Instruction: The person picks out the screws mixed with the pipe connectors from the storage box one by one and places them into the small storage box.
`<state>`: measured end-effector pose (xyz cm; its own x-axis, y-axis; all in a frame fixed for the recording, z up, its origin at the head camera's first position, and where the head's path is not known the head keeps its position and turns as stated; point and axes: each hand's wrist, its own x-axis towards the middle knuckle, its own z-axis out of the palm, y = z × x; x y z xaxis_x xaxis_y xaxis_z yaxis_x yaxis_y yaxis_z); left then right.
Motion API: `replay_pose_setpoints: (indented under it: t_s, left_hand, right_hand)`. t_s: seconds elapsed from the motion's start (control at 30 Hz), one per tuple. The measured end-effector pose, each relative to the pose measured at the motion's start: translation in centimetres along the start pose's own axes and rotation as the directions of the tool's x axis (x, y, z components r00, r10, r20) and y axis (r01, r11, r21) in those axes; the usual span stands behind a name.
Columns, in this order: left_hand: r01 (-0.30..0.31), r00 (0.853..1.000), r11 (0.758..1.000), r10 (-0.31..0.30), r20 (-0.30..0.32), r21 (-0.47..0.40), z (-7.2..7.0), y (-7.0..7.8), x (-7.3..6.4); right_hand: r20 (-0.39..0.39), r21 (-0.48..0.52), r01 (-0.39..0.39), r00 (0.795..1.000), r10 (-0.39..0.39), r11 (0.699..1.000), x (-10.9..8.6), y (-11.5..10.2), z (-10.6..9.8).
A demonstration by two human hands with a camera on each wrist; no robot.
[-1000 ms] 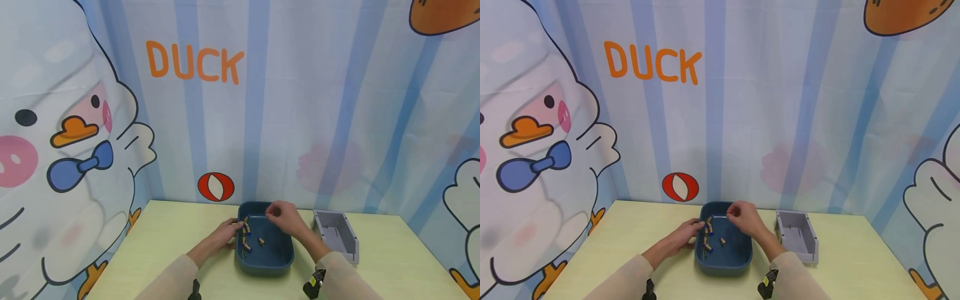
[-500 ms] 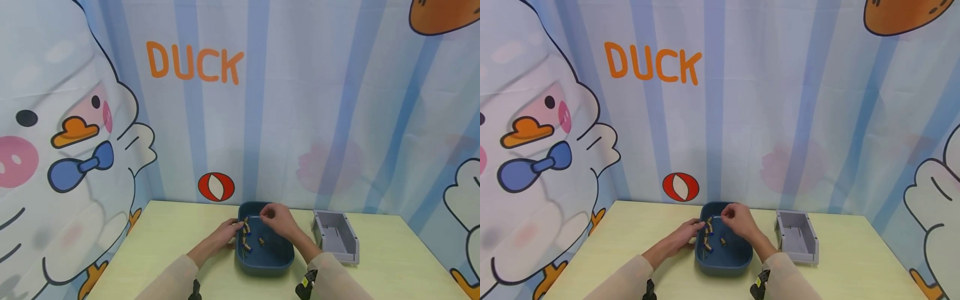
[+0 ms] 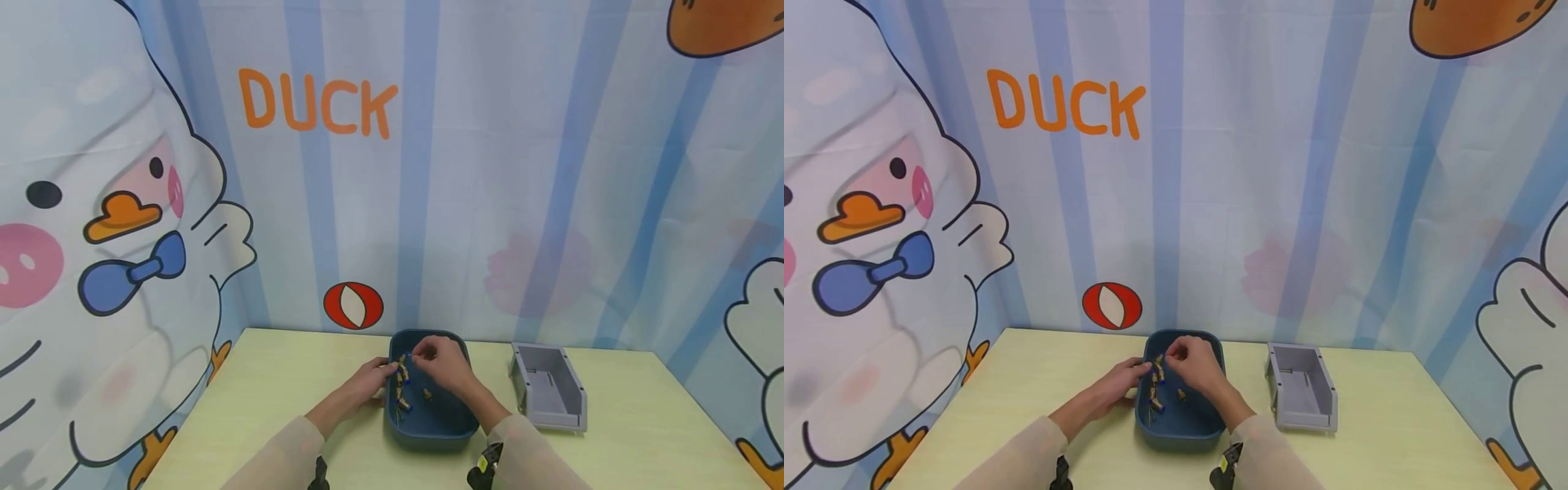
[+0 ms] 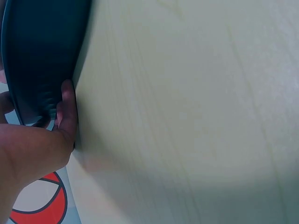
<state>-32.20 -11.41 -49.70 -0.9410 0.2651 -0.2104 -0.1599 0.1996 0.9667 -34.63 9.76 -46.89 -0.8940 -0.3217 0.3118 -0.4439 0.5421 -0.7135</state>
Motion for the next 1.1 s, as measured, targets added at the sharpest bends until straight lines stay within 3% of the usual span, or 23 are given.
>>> replay_pose_setpoints:
  t_s: [0.43,0.73,1.1]
  left_hand:
    - [0.008,1.0,1.0,-0.008,-0.005,0.002,0.1,-0.2,0.2]
    - [-0.003,1.0,1.0,0.003,-0.01,0.003,0.0,0.0,-0.1]
    - [0.0,1.0,1.0,0.0,-0.016,-0.012,0.0,-0.3,0.1]
  right_hand:
    - [0.01,0.026,0.002,1.0,-0.002,1.0,0.0,0.4,2.3]
    - [0.024,0.058,0.007,1.0,-0.008,0.998,0.0,0.4,2.9]
    - [0.089,0.01,0.015,0.996,-0.016,1.0,-0.2,1.0,3.4]
